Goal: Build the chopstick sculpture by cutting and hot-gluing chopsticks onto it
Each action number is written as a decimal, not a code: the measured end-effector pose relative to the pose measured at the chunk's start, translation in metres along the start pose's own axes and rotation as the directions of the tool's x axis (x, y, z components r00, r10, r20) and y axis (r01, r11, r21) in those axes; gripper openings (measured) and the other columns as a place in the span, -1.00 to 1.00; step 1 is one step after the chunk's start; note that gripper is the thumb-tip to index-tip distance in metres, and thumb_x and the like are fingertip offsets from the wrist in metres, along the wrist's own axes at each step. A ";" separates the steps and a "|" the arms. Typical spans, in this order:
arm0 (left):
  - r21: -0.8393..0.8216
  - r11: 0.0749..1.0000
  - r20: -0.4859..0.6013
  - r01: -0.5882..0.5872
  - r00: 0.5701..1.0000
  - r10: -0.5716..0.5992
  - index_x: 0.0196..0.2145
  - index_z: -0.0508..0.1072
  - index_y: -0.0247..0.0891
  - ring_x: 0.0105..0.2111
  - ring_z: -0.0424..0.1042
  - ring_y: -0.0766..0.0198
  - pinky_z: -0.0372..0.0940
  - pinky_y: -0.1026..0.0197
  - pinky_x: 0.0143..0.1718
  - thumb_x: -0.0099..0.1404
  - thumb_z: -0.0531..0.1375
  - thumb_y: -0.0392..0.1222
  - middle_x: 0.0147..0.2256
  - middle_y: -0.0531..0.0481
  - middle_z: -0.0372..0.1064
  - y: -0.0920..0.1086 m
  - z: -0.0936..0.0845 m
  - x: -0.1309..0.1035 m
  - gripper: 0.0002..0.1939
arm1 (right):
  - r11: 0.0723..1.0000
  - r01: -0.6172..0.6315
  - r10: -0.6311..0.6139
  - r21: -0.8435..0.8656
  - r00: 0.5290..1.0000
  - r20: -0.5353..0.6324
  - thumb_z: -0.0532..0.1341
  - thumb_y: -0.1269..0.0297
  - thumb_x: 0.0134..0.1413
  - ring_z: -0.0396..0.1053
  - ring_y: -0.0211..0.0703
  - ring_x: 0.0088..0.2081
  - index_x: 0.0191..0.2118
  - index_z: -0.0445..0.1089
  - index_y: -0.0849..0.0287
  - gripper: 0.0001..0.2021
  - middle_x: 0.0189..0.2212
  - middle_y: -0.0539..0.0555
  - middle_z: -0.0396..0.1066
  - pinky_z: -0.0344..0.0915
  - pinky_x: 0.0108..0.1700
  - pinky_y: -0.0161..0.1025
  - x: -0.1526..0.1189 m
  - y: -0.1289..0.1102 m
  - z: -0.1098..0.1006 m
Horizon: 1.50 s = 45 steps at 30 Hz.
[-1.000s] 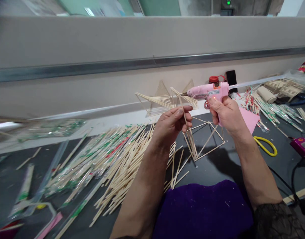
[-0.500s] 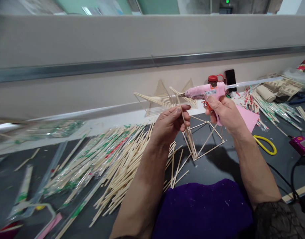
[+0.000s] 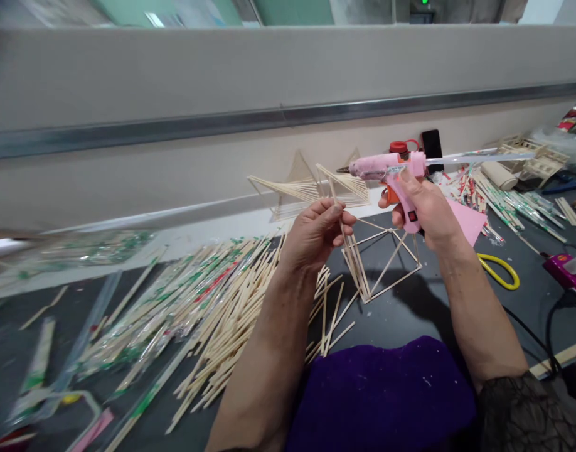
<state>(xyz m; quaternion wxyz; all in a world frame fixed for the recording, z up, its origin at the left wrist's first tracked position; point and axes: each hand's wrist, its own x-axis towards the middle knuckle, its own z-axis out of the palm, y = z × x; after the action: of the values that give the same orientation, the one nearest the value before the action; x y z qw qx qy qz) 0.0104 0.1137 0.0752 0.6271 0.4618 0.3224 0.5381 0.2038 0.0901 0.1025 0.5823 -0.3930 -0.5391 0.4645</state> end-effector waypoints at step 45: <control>-0.076 0.997 0.015 0.034 0.999 -0.033 -0.38 0.49 -0.29 -0.60 0.45 0.42 0.13 0.44 -0.71 0.17 0.31 -0.21 -0.54 0.05 0.50 -0.001 0.002 0.000 -0.89 | 0.987 0.110 -0.117 -0.119 0.992 -0.051 0.28 -0.18 0.05 0.14 -0.41 -0.67 -0.43 0.30 0.13 -0.57 -0.59 -0.08 0.27 0.06 -0.67 -0.36 -0.002 0.011 0.010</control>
<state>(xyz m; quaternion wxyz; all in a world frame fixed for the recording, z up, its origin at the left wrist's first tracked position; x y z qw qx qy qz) 0.0126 0.1131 0.0754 0.6555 0.4355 0.3052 0.5362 0.1924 0.0910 0.0923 0.5992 -0.4081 -0.5698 0.3869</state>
